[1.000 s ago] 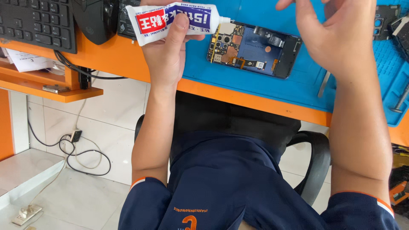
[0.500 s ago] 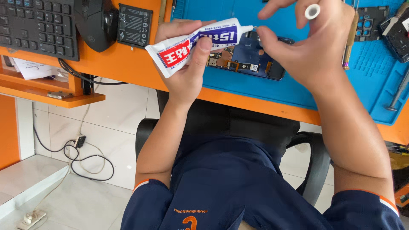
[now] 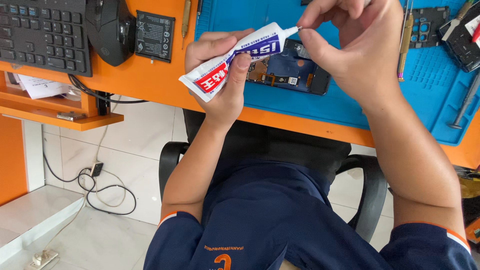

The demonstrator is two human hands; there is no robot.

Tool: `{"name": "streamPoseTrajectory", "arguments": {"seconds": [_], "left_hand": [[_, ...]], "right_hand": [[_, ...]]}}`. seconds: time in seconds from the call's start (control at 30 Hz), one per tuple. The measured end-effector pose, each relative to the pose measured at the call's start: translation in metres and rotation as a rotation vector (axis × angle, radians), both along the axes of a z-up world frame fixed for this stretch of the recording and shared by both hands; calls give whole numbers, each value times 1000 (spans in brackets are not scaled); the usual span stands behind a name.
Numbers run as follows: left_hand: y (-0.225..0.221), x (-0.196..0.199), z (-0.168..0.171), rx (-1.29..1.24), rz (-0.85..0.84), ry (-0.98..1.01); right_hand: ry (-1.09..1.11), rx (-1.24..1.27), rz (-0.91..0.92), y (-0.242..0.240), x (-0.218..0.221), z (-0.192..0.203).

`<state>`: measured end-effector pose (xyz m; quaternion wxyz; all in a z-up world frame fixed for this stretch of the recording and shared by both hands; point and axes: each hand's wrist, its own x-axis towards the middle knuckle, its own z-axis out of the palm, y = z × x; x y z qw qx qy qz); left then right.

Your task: The person removes the smartphone's back cover, disconnects internal components, and uses a heat gun on the device. They then apply adhesive from a tube along the phone's frame and use a cloth to spread it.

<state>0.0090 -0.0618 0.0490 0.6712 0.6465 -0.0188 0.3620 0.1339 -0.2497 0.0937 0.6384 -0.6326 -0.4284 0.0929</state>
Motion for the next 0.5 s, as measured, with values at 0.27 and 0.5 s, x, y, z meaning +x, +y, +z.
{"name": "streamPoseTrajectory", "arguments": {"seconds": [0.27,0.5], "left_hand": [[6,1,-4,6,10,-2],[101,10,42,-136,118,320]], "right_hand": [[24,-23,28,-1,-1,0],[-145,-90,-110,-13,13,-16]]}}
